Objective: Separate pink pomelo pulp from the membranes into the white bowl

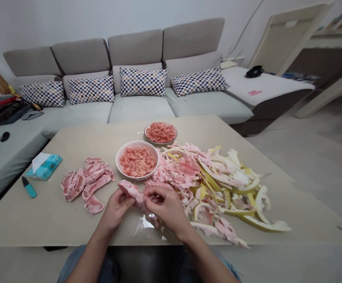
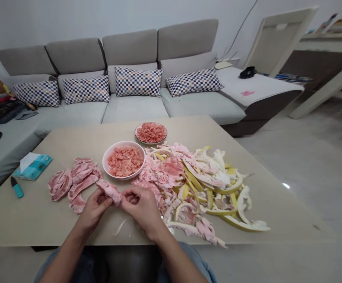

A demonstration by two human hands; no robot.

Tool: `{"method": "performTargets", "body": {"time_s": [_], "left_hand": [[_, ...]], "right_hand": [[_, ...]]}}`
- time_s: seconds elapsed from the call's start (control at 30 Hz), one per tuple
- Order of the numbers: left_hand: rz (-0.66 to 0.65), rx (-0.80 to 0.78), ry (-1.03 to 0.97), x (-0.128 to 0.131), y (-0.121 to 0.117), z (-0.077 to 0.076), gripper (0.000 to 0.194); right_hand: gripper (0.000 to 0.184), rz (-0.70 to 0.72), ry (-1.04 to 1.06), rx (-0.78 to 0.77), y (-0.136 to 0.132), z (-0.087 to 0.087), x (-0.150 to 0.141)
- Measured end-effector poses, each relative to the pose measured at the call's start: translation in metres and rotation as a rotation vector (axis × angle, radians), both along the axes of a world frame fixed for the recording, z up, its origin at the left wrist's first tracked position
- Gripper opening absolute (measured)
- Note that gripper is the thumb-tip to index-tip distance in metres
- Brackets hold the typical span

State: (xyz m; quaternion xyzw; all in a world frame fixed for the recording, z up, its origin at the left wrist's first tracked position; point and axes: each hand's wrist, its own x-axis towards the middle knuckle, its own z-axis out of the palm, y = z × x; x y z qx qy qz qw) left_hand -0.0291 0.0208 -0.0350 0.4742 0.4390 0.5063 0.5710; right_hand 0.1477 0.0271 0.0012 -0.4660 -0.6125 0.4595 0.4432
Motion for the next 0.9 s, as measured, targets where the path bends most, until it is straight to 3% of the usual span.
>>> {"method": "performTargets", "body": {"time_s": [0.13,0.27,0.4,0.67,0.77,0.9], "left_hand": [[0.023,0.012,0.007,-0.004,0.0,-0.001,0.035],[0.047,0.057,0.083,-0.004,-0.001,0.004,0.027],[0.016,0.118,0.095,-0.002,-0.001,0.007,0.018],[0.015,0.048,-0.326,-0.005,-0.005,0.014,0.03],[-0.019,0.003,-0.408,-0.005,-0.008,0.019,0.04],[-0.086,-0.046,-0.412,-0.002,-0.01,0.024,0.044]], "right_hand": [[0.015,0.061,-0.005,0.031,0.0,0.004,0.002],[0.013,0.011,-0.138,0.185,-0.003,0.0,-0.001],[0.011,-0.03,-0.162,0.181,-0.005,-0.005,-0.006],[0.017,-0.158,-0.118,0.186,0.004,0.007,0.012],[0.023,-0.145,-0.251,0.245,0.007,0.005,0.018],[0.018,-0.054,-0.433,0.275,0.008,-0.006,0.016]]}}
